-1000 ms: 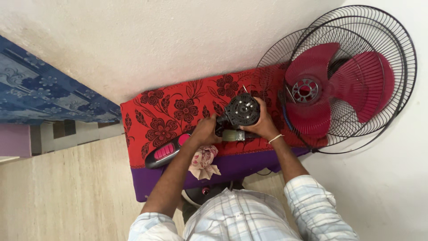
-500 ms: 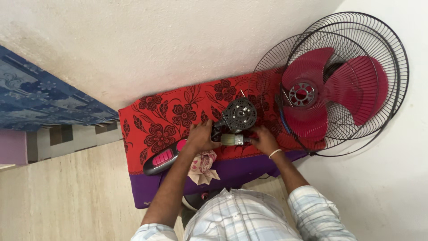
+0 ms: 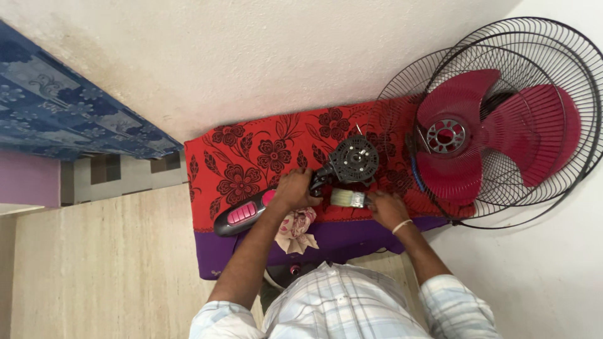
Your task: The person wipes the fan motor with a cloth, then attaches the front wire cage and aligns the red fan blades onto the motor hub. The person secures the blades by hand and positions the rear cage.
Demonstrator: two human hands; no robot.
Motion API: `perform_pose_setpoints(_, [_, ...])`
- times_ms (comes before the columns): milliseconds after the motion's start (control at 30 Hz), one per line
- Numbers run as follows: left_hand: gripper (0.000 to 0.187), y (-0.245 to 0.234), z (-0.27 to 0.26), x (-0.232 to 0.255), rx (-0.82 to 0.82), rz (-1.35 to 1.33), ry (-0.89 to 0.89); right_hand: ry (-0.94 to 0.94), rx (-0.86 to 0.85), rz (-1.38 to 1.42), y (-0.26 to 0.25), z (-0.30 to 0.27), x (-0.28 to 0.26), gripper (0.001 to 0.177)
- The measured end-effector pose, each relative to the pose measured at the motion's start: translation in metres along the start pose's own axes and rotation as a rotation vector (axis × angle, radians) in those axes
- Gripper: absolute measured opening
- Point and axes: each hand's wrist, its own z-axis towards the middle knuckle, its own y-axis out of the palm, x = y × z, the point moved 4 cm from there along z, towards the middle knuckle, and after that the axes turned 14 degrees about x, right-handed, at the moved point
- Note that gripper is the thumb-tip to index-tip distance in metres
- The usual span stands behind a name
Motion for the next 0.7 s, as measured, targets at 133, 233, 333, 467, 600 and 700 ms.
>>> perform_pose_setpoints(133, [0.084, 0.003, 0.001, 0.002, -0.005, 0.05, 0.012, 0.16, -0.015, 0.066, -0.014, -0.016, 0.014, 0.025])
perform_pose_setpoints(233, [0.089, 0.004, 0.003, 0.003, -0.049, 0.111, -0.006, 0.102, 0.061, 0.119, -0.023, -0.026, 0.019, 0.025])
perform_pose_setpoints(333, [0.085, 0.004, 0.002, 0.003, -0.103, 0.134, -0.026, 0.154, 0.016, 0.119, -0.025, -0.03, 0.024, 0.025])
perform_pose_setpoints(467, [0.087, 0.002, 0.001, 0.003, -0.066, 0.12, -0.013, 0.116, 0.004, 0.165, -0.029, -0.029, 0.021, 0.025])
perform_pose_setpoints(600, [0.081, -0.001, -0.003, 0.002, 0.008, 0.072, 0.005, 0.035, 0.011, 0.175, -0.031, -0.035, 0.015, 0.025])
perform_pose_setpoints(700, [0.085, -0.003, -0.003, 0.002, 0.019, 0.1, 0.04, 0.061, -0.011, 0.201, -0.023, -0.049, 0.02, 0.026])
